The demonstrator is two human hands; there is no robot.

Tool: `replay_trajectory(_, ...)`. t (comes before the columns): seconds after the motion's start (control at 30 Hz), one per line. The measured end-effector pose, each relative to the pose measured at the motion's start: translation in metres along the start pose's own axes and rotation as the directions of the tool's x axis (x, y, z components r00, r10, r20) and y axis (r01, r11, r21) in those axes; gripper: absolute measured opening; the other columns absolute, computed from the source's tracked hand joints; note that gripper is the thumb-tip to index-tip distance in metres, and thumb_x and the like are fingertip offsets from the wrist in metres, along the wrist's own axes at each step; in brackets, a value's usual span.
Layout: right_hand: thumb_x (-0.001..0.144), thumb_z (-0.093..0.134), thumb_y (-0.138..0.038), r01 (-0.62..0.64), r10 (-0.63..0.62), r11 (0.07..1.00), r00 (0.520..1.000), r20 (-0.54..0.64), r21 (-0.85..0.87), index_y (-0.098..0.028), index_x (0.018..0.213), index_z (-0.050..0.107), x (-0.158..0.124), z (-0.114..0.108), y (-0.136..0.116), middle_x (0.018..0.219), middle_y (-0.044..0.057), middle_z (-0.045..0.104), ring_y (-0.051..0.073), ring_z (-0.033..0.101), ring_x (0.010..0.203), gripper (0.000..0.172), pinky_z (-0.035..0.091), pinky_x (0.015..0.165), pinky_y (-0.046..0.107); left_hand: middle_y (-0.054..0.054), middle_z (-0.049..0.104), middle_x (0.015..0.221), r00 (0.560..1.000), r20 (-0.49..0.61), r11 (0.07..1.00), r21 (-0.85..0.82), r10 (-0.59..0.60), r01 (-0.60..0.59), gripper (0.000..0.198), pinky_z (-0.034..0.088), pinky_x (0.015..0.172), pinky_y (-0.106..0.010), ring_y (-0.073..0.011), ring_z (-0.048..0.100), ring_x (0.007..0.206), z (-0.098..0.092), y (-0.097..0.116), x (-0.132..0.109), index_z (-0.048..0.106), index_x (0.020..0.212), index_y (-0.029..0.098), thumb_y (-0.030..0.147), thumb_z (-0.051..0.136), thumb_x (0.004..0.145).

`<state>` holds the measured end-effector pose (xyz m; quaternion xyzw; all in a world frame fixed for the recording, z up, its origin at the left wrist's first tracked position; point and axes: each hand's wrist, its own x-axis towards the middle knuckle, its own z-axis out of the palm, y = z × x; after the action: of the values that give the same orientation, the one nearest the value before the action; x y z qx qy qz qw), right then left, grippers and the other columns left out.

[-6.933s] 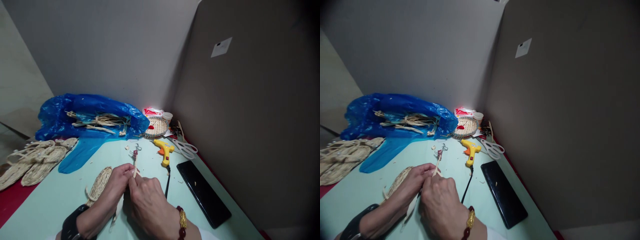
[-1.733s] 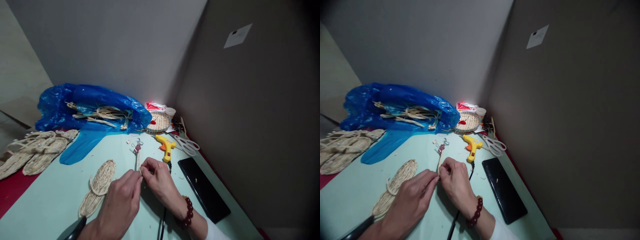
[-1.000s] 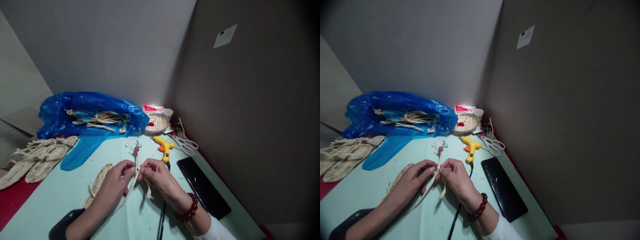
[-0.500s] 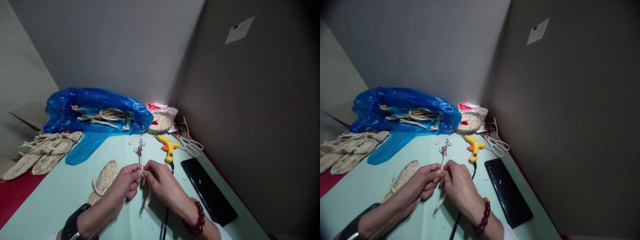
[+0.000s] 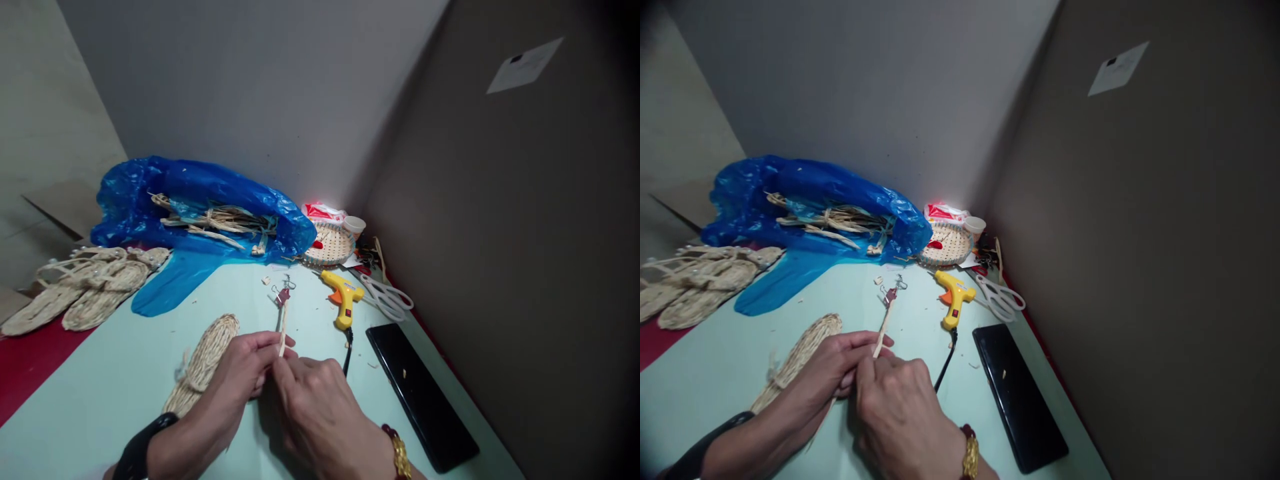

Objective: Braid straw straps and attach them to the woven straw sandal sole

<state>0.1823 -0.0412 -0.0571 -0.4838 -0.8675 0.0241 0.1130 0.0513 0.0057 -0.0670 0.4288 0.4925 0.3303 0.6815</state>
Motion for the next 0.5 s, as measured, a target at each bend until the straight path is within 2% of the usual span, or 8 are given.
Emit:
replay_trajectory(0.1,0.079,0.054,-0.008,0.053,-0.053,0.999,0.998,0.024,-0.011,-0.014,0.095,0.061,0.001,-0.001,0.002,0.084,0.008,0.068,0.021,0.059,0.069,0.018,0.029,0.053,0.034,-0.001,0.061,0.067,0.999,0.022,0.998,-0.041,-0.039,0.04,0.031,0.018,0.044,-0.018,-0.0054,0.039,0.047,0.001,0.002,-0.002,0.068,0.082,0.013,0.042,0.067,0.073)
replay_trajectory(0.17,0.086,0.055,-0.017,-0.008,0.008,0.995,1.0,0.004,0.095,-0.018,0.09,0.062,0.002,-0.006,0.004,0.082,0.006,0.069,0.02,0.059,0.069,0.008,0.035,0.06,0.033,0.001,0.059,0.063,0.999,0.015,0.997,-0.054,-0.051,0.052,0.032,0.018,0.044,-0.017,-0.0053,0.039,0.047,0.002,0.004,-0.002,0.066,0.081,0.014,0.043,0.07,0.07)
replay_trajectory(0.23,0.093,0.052,-0.027,-0.153,0.176,0.964,0.98,-0.09,0.219,-0.02,0.089,0.064,0.003,-0.013,0.008,0.082,0.005,0.069,0.021,0.059,0.074,0.014,0.039,0.07,0.034,0.006,0.049,0.055,0.999,0.009,0.997,-0.062,-0.046,0.047,0.03,0.015,0.043,-0.017,-0.0036,0.032,0.044,0.003,0.005,-0.002,0.063,0.078,0.014,0.041,0.071,0.068)
replay_trajectory(0.3,0.095,0.051,-0.03,-0.297,0.373,0.894,0.908,-0.189,0.336,-0.019,0.099,0.064,0.004,-0.016,0.014,0.091,0.008,0.068,0.023,0.059,0.086,0.018,0.041,0.08,0.036,0.01,0.039,0.052,0.999,0.012,0.997,-0.07,-0.036,0.037,0.031,0.011,0.043,-0.018,-0.0023,0.022,0.042,0.002,0.005,-0.001,0.061,0.077,0.014,0.042,0.071,0.068)
replay_trajectory(0.33,0.095,0.051,-0.03,-0.334,0.438,0.849,0.878,-0.191,0.41,-0.018,0.106,0.062,0.005,-0.016,0.017,0.097,0.009,0.068,0.024,0.06,0.091,0.02,0.042,0.082,0.036,0.011,0.036,0.051,0.999,0.02,0.997,-0.074,-0.032,0.033,0.033,0.009,0.043,-0.018,-0.0021,0.019,0.043,0.002,0.006,-0.001,0.06,0.078,0.014,0.043,0.071,0.067)
replay_trajectory(0.37,0.096,0.051,-0.031,-0.347,0.471,0.798,0.869,-0.152,0.493,-0.018,0.113,0.059,0.007,-0.015,0.02,0.101,0.01,0.068,0.023,0.06,0.094,0.023,0.042,0.083,0.034,0.011,0.035,0.051,0.999,0.031,0.997,-0.077,-0.029,0.031,0.035,0.008,0.043,-0.019,-0.002,0.018,0.043,0.002,0.006,-0.001,0.06,0.079,0.013,0.044,0.071,0.067)
replay_trajectory(0.4,0.096,0.051,-0.031,-0.341,0.468,0.74,0.88,-0.079,0.58,-0.018,0.118,0.057,0.008,-0.012,0.023,0.1,0.009,0.068,0.022,0.061,0.093,0.026,0.043,0.082,0.032,0.011,0.034,0.051,0.999,0.043,0.996,-0.08,-0.025,0.028,0.037,0.008,0.043,-0.019,-0.002,0.017,0.043,0.002,0.006,-0.001,0.059,0.081,0.013,0.045,0.071,0.066)
replay_trajectory(0.5,0.097,0.051,-0.031,-0.326,0.378,0.526,0.917,0.128,0.785,-0.018,0.111,0.061,0.014,-0.004,0.03,0.08,0.002,0.067,0.016,0.06,0.073,0.022,0.043,0.067,0.025,0.012,0.035,0.05,0.997,0.074,0.996,-0.089,-0.001,0.007,0.038,0.007,0.043,-0.02,-0.002,0.015,0.043,0.002,0.005,-0.001,0.057,0.086,0.013,0.043,0.071,0.066)
